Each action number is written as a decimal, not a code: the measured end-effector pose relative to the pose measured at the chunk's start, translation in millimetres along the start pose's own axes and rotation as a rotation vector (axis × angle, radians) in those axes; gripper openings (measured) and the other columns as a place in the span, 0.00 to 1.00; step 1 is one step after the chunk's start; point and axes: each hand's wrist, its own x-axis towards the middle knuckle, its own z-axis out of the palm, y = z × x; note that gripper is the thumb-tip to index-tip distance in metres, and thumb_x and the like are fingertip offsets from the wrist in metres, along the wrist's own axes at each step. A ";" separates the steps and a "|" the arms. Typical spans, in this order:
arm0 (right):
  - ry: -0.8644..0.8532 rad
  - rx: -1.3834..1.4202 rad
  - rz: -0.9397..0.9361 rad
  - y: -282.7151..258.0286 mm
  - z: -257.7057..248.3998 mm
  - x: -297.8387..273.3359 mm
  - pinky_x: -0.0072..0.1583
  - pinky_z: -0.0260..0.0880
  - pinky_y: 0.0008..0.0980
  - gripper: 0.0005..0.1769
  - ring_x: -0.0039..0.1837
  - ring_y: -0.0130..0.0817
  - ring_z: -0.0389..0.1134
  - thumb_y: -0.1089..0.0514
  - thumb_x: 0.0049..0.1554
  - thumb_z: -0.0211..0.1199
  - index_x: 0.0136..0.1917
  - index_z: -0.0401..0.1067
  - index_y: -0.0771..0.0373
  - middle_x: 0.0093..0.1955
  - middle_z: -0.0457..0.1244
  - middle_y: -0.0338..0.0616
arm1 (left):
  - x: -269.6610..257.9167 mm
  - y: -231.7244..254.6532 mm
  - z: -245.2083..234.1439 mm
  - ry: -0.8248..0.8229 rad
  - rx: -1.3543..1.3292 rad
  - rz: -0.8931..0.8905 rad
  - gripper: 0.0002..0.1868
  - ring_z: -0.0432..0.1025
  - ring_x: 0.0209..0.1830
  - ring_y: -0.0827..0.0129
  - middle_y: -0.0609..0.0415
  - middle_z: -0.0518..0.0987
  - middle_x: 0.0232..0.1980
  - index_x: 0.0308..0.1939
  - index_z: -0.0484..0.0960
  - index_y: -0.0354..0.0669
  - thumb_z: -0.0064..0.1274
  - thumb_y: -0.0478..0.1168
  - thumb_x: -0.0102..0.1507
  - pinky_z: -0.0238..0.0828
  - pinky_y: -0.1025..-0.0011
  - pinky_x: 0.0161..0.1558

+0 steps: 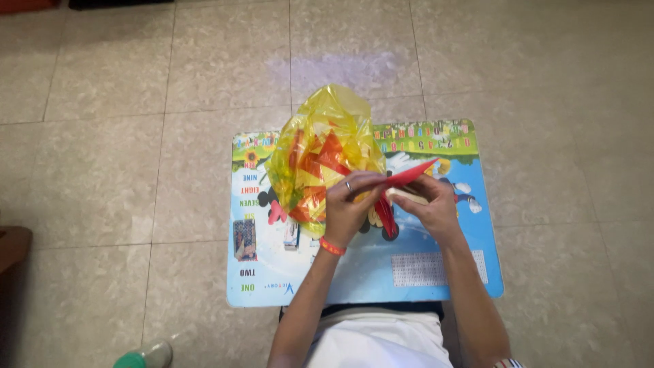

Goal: Folding and stapling red paper to create decorative elements.

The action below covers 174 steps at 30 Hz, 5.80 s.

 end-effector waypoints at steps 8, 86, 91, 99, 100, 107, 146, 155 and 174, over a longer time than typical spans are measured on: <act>0.024 0.064 -0.085 -7.8 2.4 2.2 0.67 0.72 0.32 0.25 0.63 0.32 0.71 0.68 0.53 0.72 0.64 0.72 0.70 0.61 0.69 0.46 | 19.6 -6.9 2.0 -0.064 -0.278 -0.073 0.09 0.78 0.52 0.72 0.52 0.83 0.51 0.50 0.86 0.35 0.60 0.27 0.65 0.79 0.75 0.55; 0.038 0.252 -0.107 35.6 2.5 -9.9 0.62 0.73 0.30 0.25 0.59 0.31 0.72 0.61 0.54 0.74 0.62 0.73 0.71 0.57 0.70 0.45 | -27.7 -35.3 23.0 -0.151 -0.471 -0.332 0.26 0.74 0.50 0.79 0.55 0.83 0.52 0.67 0.77 0.31 0.61 0.38 0.67 0.74 0.78 0.52; 0.094 0.213 0.003 33.6 9.6 -5.1 0.60 0.72 0.29 0.25 0.58 0.29 0.71 0.58 0.55 0.74 0.61 0.74 0.73 0.56 0.70 0.45 | -32.1 -55.0 20.9 -0.123 -0.347 -0.359 0.17 0.75 0.46 0.75 0.51 0.85 0.48 0.57 0.84 0.25 0.60 0.38 0.71 0.75 0.75 0.48; 0.108 0.252 -0.011 16.8 24.8 -5.7 0.60 0.75 0.30 0.21 0.56 0.30 0.72 0.60 0.56 0.71 0.60 0.74 0.73 0.55 0.70 0.46 | -15.6 3.4 8.5 -0.032 -0.475 -0.049 0.22 0.72 0.71 0.62 0.47 0.74 0.70 0.67 0.74 0.34 0.55 0.29 0.68 0.73 0.66 0.71; 0.106 0.250 -0.009 13.0 24.6 -7.1 0.60 0.75 0.30 0.21 0.56 0.30 0.72 0.60 0.56 0.71 0.60 0.74 0.73 0.55 0.70 0.46 | -17.0 0.9 6.4 -0.029 -0.476 -0.050 0.22 0.72 0.71 0.62 0.47 0.74 0.70 0.67 0.74 0.34 0.55 0.29 0.68 0.73 0.66 0.71; 0.119 0.130 -0.026 -6.5 27.6 -18.9 0.61 0.76 0.31 0.21 0.55 0.31 0.73 0.60 0.55 0.73 0.59 0.75 0.73 0.54 0.71 0.47 | -14.2 10.1 -5.1 0.048 -0.075 0.189 0.13 0.80 0.60 0.58 0.45 0.84 0.57 0.53 0.82 0.34 0.60 0.24 0.65 0.78 0.68 0.63; 0.108 0.173 -0.110 -6.5 12.2 -23.9 0.57 0.76 0.28 0.30 0.52 0.30 0.73 0.51 0.51 0.80 0.58 0.75 0.74 0.50 0.70 0.45 | 7.2 44.0 -16.3 -0.225 -0.050 0.238 0.20 0.78 0.61 0.64 0.49 0.80 0.62 0.60 0.81 0.43 0.66 0.38 0.65 0.80 0.70 0.61; 0.144 0.323 -0.219 14.2 31.7 -23.0 0.63 0.73 0.30 0.34 0.59 0.31 0.71 0.47 0.56 0.78 0.64 0.71 0.73 0.58 0.69 0.46 | -23.4 13.2 27.2 -0.138 -0.396 0.010 0.31 0.70 0.70 0.66 0.46 0.75 0.70 0.73 0.72 0.34 0.56 0.50 0.73 0.68 0.67 0.73; 0.214 0.447 -0.175 36.7 22.4 -29.5 0.60 0.71 0.30 0.30 0.58 0.30 0.70 0.54 0.55 0.78 0.63 0.71 0.72 0.58 0.68 0.44 | -32.2 21.4 40.3 -0.122 -0.344 -0.083 0.18 0.72 0.66 0.70 0.48 0.75 0.71 0.70 0.74 0.35 0.46 0.37 0.76 0.71 0.74 0.65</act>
